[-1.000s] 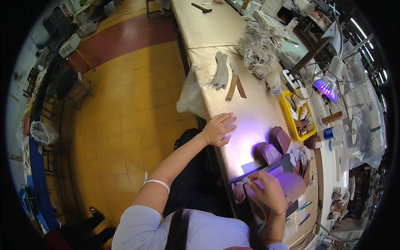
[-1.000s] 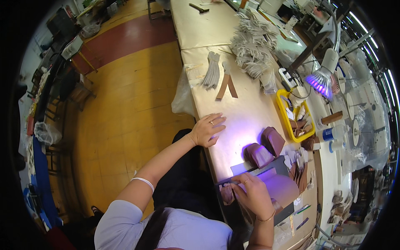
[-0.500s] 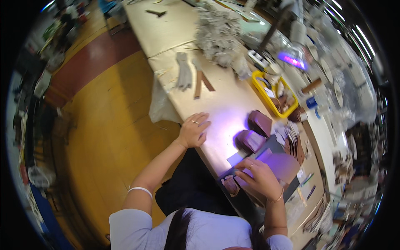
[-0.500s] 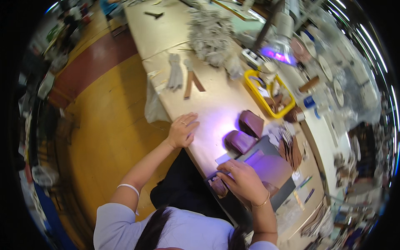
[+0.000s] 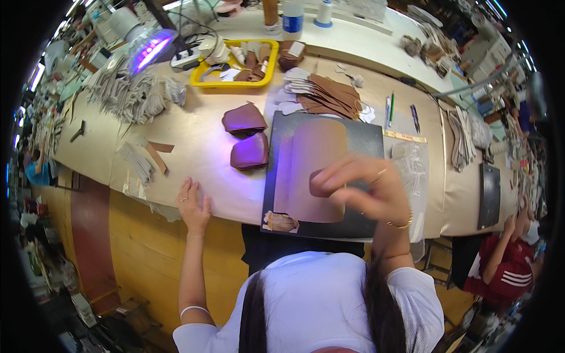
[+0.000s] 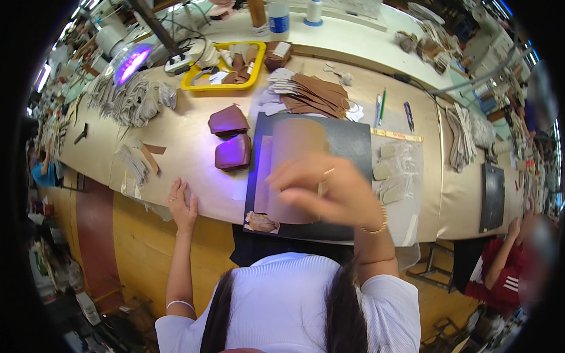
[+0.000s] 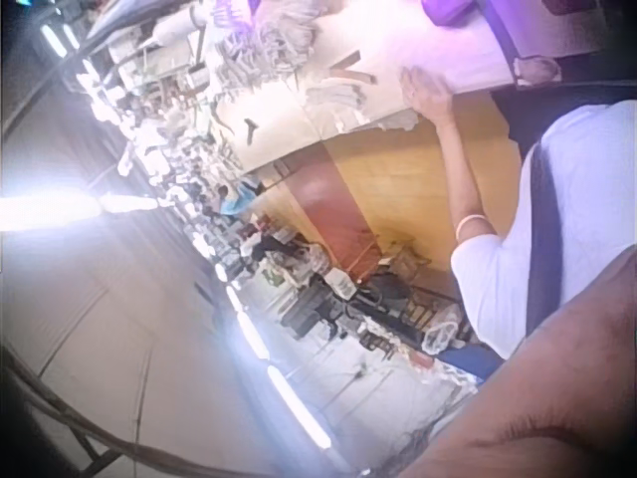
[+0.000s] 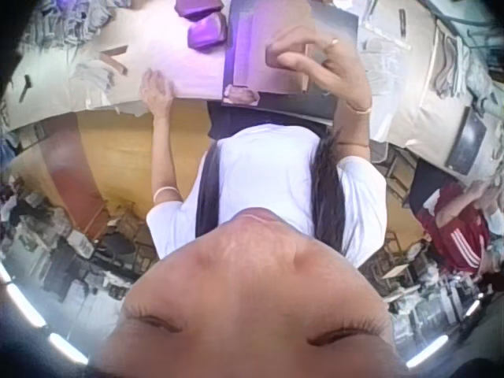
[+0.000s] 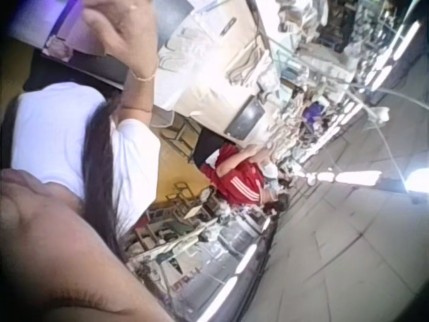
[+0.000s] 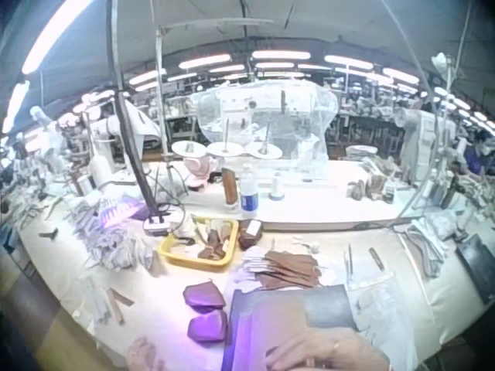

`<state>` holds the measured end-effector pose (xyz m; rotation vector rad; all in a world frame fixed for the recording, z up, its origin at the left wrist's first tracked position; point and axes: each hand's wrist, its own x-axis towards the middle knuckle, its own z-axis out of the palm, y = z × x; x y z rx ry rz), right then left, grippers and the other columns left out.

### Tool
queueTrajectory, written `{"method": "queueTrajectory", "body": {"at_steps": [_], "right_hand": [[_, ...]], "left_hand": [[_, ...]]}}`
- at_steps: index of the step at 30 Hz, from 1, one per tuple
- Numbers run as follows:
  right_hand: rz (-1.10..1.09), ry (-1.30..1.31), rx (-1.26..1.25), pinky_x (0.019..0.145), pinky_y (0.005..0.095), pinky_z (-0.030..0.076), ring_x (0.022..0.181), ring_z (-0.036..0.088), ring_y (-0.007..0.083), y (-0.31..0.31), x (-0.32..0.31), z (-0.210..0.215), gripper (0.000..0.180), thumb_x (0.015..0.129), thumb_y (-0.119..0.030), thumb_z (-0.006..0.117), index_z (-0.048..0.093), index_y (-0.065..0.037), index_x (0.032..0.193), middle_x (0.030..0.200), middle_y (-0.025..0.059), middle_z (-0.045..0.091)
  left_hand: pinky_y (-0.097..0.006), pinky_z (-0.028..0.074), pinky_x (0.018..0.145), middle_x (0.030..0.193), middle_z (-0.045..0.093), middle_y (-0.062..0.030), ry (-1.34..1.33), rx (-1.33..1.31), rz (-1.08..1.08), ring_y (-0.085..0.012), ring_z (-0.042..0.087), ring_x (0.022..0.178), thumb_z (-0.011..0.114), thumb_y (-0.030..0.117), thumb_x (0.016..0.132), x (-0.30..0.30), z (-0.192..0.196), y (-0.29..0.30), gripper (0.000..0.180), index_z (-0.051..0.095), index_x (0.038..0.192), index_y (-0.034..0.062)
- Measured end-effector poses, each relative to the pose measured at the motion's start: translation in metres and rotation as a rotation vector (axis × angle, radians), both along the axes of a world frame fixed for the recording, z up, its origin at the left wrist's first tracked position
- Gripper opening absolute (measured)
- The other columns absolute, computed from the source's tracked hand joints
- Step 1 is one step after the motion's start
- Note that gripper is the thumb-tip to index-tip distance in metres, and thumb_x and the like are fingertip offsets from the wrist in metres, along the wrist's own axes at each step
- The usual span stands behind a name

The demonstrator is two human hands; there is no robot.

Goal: The person repeatedly picks up small leather pieces and white insoles, aligns them, and places the assembled units into a plastic bag. She also handles brown leather strips and places them on the table. The work occurs at a factory workstation with other workers visible in the background.

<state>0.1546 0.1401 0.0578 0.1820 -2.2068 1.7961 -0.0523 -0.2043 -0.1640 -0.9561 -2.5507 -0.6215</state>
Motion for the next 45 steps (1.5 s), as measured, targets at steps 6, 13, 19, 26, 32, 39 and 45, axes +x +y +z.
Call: {"method": "queueTrajectory", "body": {"at_steps": [6,13,19,26,32,39,45], "right_hand": [[-0.773,0.109,-0.052,0.084,0.029,0.048,0.09,0.062,0.0148,0.064,0.106,-0.021,0.01,0.089,-0.007,0.063,0.063,0.0,0.096,0.094,0.0086,0.067],[-1.13,-0.304,0.134,0.079,0.0253,0.048,0.087,0.062,0.0141,0.105,0.197,-0.077,0.016,0.087,-0.007,0.064,0.064,-0.002,0.102,0.096,0.0053,0.066],[-0.917,-0.471,0.596,0.091,0.0351,0.045,0.105,0.055,0.0262,0.116,0.193,-0.129,0.038,0.076,0.002,0.066,0.065,-0.011,0.112,0.116,0.0105,0.056],[-0.939,-0.426,0.945,0.097,0.0407,0.041,0.113,0.05,0.0324,0.113,0.193,-0.15,0.042,0.073,0.001,0.07,0.065,-0.014,0.111,0.121,0.0111,0.055],[-0.823,-0.409,1.147,0.089,0.0421,0.041,0.107,0.052,0.0312,0.115,0.182,-0.142,0.028,0.07,0.0,0.072,0.057,-0.005,0.093,0.105,0.0089,0.058],[-0.598,-0.56,0.898,0.078,0.0398,0.043,0.085,0.055,0.0315,0.126,0.177,-0.118,0.026,0.068,0.004,0.069,0.051,-0.003,0.086,0.084,0.0101,0.056],[-0.516,-0.83,0.591,0.065,0.0301,0.05,0.08,0.061,0.0192,0.146,0.184,-0.116,0.025,0.074,0.007,0.066,0.044,-0.001,0.083,0.114,0.0117,0.062]], "left_hand": [[-0.039,0.038,0.097,0.126,0.054,-0.0146,-0.512,0.417,0.134,-0.0284,0.05,0.114,0.056,0.018,0.093,-0.016,-0.01,-0.002,0.03,0.056,0.117,-0.0007],[-0.034,0.039,0.089,0.114,0.053,-0.0106,-0.334,0.267,-0.086,-0.0217,0.049,0.104,0.06,0.019,0.092,-0.016,0.051,0.104,0.039,0.053,0.126,0.0022],[-0.037,0.039,0.092,0.109,0.05,-0.0121,-0.271,0.056,-0.237,-0.0262,0.048,0.103,0.068,0.023,0.086,-0.037,0.054,0.135,0.042,0.059,0.122,0.0045],[-0.038,0.042,0.085,0.095,0.058,-0.013,-0.221,0.088,-0.317,-0.0287,0.054,0.094,0.073,0.02,0.079,-0.026,0.065,0.144,0.031,0.067,0.104,0.0012],[-0.036,0.044,0.083,0.095,0.059,-0.0112,-0.277,0.131,-0.283,-0.0268,0.054,0.092,0.073,0.018,0.079,-0.023,0.07,0.138,0.028,0.067,0.101,0.0019],[-0.036,0.045,0.081,0.093,0.059,-0.0111,-0.349,0.079,-0.263,-0.0276,0.055,0.093,0.072,0.016,0.079,-0.022,0.076,0.146,0.025,0.067,0.1,0.0035],[-0.034,0.047,0.079,0.093,0.059,-0.0112,-0.358,0.185,-0.321,-0.0262,0.057,0.089,0.072,0.012,0.079,0.005,0.104,0.159,0.024,0.067,0.102,0.003]]}}
